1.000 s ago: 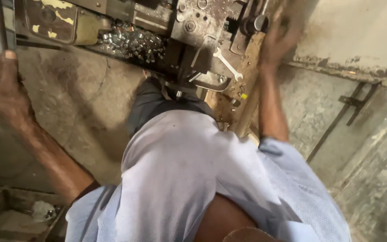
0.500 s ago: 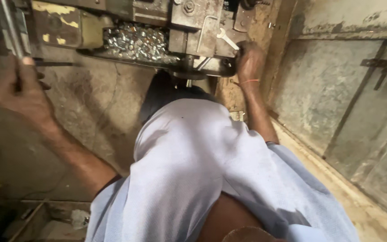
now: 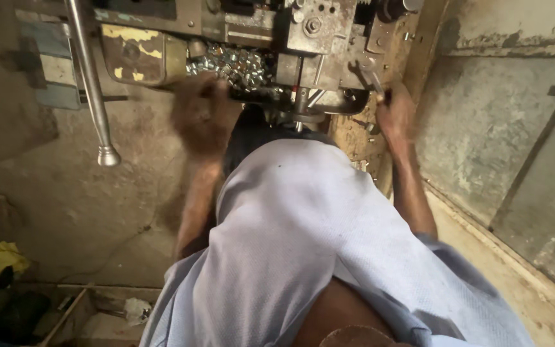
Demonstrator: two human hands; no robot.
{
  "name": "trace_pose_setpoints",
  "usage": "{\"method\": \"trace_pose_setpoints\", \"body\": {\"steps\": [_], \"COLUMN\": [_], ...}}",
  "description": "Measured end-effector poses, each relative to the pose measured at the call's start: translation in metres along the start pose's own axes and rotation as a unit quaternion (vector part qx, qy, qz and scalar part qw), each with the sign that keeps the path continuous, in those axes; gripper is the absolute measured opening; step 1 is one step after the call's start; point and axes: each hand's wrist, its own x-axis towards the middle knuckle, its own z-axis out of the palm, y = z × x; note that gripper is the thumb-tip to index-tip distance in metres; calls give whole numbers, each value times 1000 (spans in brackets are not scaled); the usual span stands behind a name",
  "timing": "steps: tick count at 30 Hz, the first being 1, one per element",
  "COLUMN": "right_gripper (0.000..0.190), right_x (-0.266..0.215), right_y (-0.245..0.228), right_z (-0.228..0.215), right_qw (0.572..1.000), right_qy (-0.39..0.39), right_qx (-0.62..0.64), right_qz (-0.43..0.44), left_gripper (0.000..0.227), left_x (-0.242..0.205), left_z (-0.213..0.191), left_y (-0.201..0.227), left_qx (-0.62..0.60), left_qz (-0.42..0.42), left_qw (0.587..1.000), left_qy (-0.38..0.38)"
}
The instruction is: The person operates a manual metal press machine, repeatedly inserting small metal pieces into the die and using a lever to press them. The person collects the finished metal parts from the machine's output tray.
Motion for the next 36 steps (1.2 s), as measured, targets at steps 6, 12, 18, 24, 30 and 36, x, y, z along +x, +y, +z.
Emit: {"method": "trace_pose_setpoints", "body": {"steps": [6,12,18,24,30,36], "right_gripper": [13,56,50,43,53,53], "right_x": [-28,-12,3,1,2,-2], "right_y": [-122,-184,-175,-187,-208,-220], "right_z": [-29,31,100,111,118,97], "right_qw": [898,771,745,688,680,601], "right_qy": [-195,-377,-329,-267,-210,-222], "right_qx": [391,512,578,674,694,748], "right_qz": [53,27,44,31,110,172], "left_gripper": [19,23,23,18,16,14], "left_x": [15,51,73,94,111,116], "left_z": [60,96,106,114,114,112], "left_y": [-10,-30,-28,-25,-21,-15], "left_qx": [-123,-126,-138,-121,-116,-104], "left_qz": [-183,-205,-84,-115,-163,-135], "left_qw": [968,950,965,959,949,952], "left_qy": [-118,-201,-205,-228,-243,-256]}}
